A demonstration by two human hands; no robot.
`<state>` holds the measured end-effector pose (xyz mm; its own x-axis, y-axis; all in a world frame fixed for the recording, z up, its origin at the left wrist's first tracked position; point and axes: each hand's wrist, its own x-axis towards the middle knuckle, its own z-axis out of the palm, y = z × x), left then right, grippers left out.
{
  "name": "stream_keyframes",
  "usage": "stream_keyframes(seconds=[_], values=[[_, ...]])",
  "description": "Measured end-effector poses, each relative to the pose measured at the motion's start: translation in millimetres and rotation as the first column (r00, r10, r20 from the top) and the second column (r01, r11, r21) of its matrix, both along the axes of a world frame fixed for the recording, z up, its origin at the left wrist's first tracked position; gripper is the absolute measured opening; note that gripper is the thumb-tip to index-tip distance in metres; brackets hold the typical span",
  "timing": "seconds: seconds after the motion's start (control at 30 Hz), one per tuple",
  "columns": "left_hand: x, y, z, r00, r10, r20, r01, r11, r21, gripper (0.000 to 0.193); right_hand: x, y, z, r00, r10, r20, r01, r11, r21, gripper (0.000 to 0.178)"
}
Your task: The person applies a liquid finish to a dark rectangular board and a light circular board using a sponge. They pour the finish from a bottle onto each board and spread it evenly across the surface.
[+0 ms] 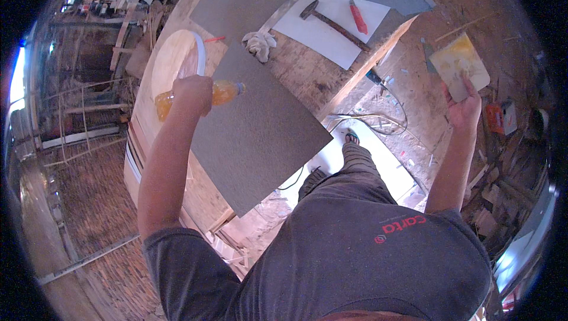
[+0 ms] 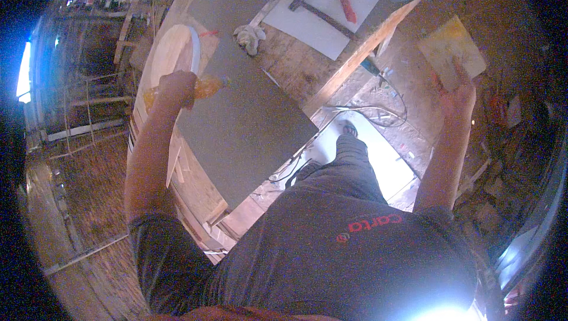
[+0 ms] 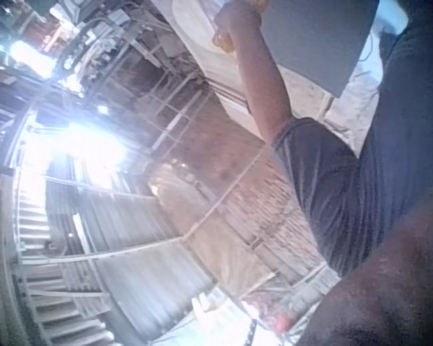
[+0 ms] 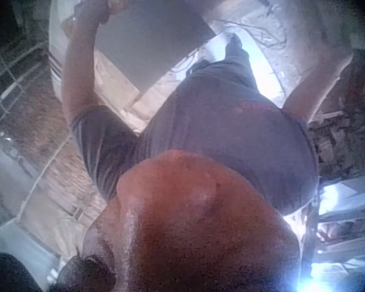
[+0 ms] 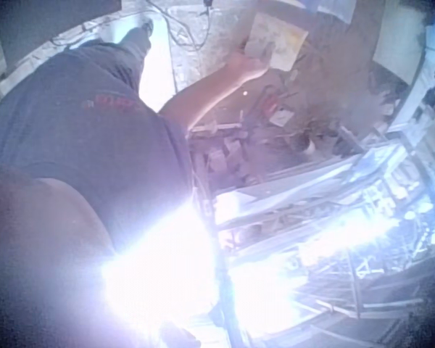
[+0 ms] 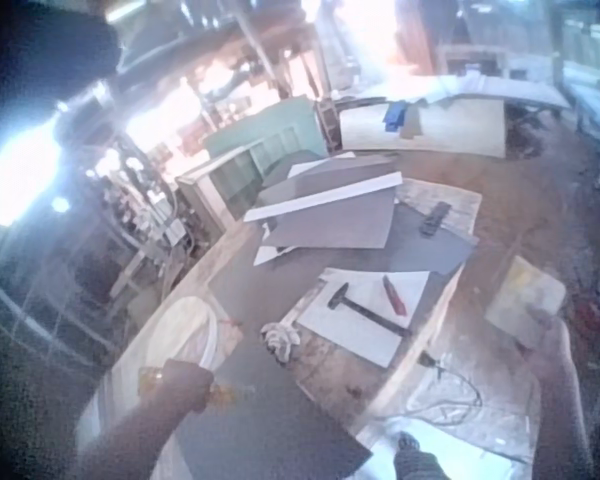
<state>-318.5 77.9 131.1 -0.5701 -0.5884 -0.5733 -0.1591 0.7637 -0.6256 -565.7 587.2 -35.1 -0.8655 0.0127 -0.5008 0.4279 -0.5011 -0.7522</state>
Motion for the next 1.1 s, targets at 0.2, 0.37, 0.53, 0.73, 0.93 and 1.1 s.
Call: stream_keyframes(seconds=[0.2,0.37,0.53,0.73,0.93,1.1], values=[[5,-12,-4,0.999,0.013,-0.050,-0.012,1.000,0.025,0.042,-7,0,-2,1.000,0.014,-0.002,-0.014,0.999,-0.044,0.038],[13,-16,-6,0.995,0.004,-0.102,-0.001,1.000,0.030,0.044,-13,4,-17,0.998,0.056,-0.019,-0.058,0.991,-0.117,0.040],[25,-23,-13,0.991,-0.009,-0.131,0.016,0.999,0.050,0.043,-9,-5,-12,0.999,0.049,-0.001,-0.049,0.994,-0.102,0.041],[36,-31,-22,0.990,0.023,-0.142,-0.015,0.998,0.059,0.059,-7,-2,-16,0.998,0.062,-0.027,-0.064,0.994,-0.093,0.045],[53,-36,-27,0.956,0.005,-0.292,0.029,0.993,0.114,0.044,14,-12,-1,0.997,0.063,-0.038,-0.065,0.997,-0.040,0.040],[97,-53,-41,0.961,0.018,-0.274,0.014,0.993,0.116,0.042,36,-22,2,0.994,0.089,-0.055,-0.093,0.993,-0.067,0.040]])
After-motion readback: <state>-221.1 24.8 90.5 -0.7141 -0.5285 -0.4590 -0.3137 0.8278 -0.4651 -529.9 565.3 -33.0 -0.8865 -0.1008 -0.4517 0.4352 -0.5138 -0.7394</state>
